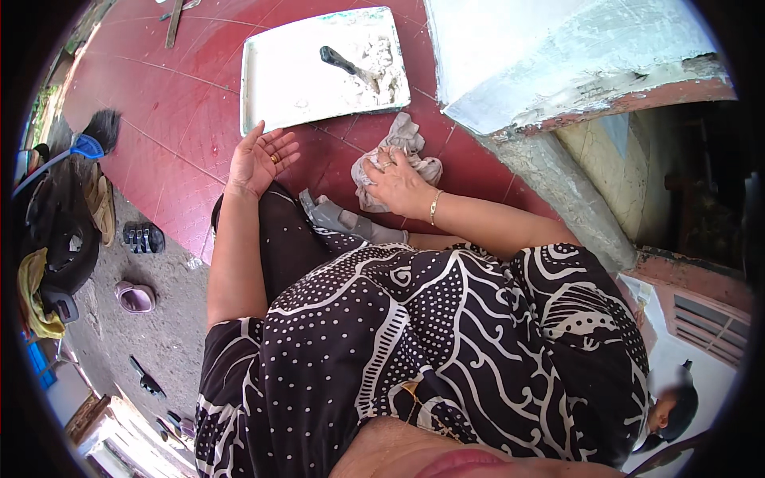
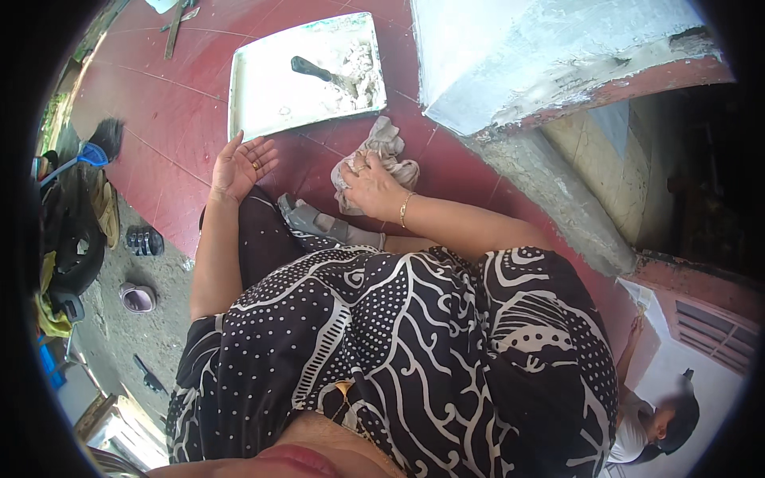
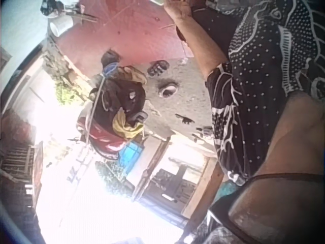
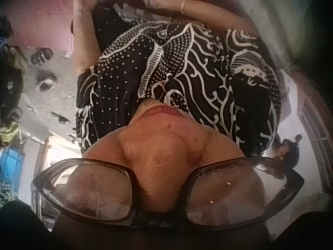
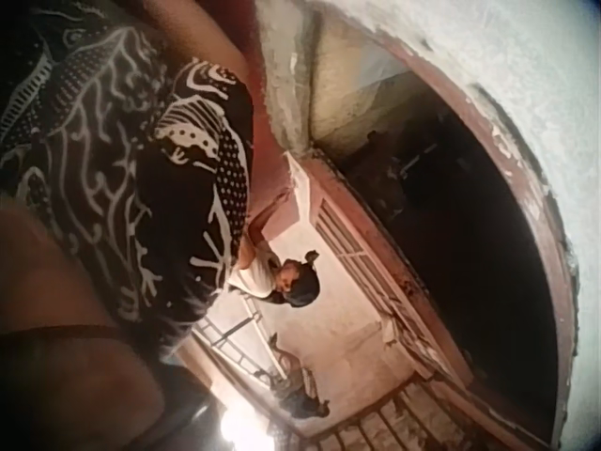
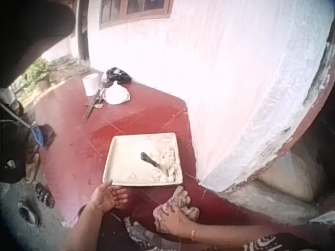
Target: The person sets down a tray of plaster and wipes the floor with a cloth. The person then mixes the plaster in the tray using a putty knife and hand, and applies the plaster onto the wall corner by hand.
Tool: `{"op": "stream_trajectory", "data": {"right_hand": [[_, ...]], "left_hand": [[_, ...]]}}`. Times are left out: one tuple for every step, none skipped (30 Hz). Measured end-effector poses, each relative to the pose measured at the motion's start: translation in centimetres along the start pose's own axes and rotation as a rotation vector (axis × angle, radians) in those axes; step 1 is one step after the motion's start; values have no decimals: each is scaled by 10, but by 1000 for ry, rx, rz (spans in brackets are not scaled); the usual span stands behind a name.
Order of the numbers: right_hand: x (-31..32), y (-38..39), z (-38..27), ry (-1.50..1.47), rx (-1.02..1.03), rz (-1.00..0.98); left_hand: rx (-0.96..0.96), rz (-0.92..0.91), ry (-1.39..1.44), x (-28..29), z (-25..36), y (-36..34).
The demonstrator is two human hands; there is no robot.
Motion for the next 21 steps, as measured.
{"op": "stream_trajectory", "data": {"right_hand": [[1,-10,-3,1,-4,-1],[2,-21,-6,-23,-15,32],[2,-33,-9,-47,-25,64],[1,-46,-13,-45,-30,63],[0,-59,-15,-56,-60,101],[-1,-64,-17,-68,-85,139],[-2,-62,-16,-65,-85,137],[-2,-59,-15,-113,-100,142],[-4,-58,-15,-163,-110,148],[-6,-53,-16,-163,-108,149],[-9,-42,-16,-157,-138,112],[-10,-30,-16,-151,-171,77],[-9,-15,-13,-150,-183,83],[-6,4,-9,-145,-202,88],[-6,25,-4,-143,-205,90],[-8,47,2,-153,-227,92],[-10,58,4,-166,-248,96],[-9,59,3,-164,-252,95],[-8,60,3,-198,-253,93],[-7,62,2,-232,-253,93],[-3,58,1,-229,-259,94]], "left_hand": [[2,-4,-1,-3,2,0],[5,13,-21,-5,3,1],[8,30,-41,-7,3,2],[9,25,-41,-11,3,2],[12,34,-45,-15,3,3],[13,48,-45,-16,1,4],[12,46,-44,-17,-1,4],[10,51,-38,-17,-3,4],[7,62,-33,-15,-5,4],[5,63,-32,-14,-7,5],[3,67,-14,-12,-10,7],[1,69,1,-9,-12,8],[0,70,0,-6,-11,8],[-20,53,19,-4,-9,6],[-40,39,40,-3,-8,6],[-39,31,37,-3,-6,5],[-22,24,20,-4,-5,5],[-6,18,5,-6,-4,6],[-4,12,4,-7,-4,7],[8,11,-29,-7,-4,8],[19,7,-61,-10,-5,10]]}}
Point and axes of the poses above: each hand's wrist, its own y-axis away from the middle knuckle, its own x-axis out of the back of the hand, z = x × y, the point moved 1 cm from there along -y, towards the middle knuckle, and after that the axes turned 10 degrees about -y, right-handed, at the moved point
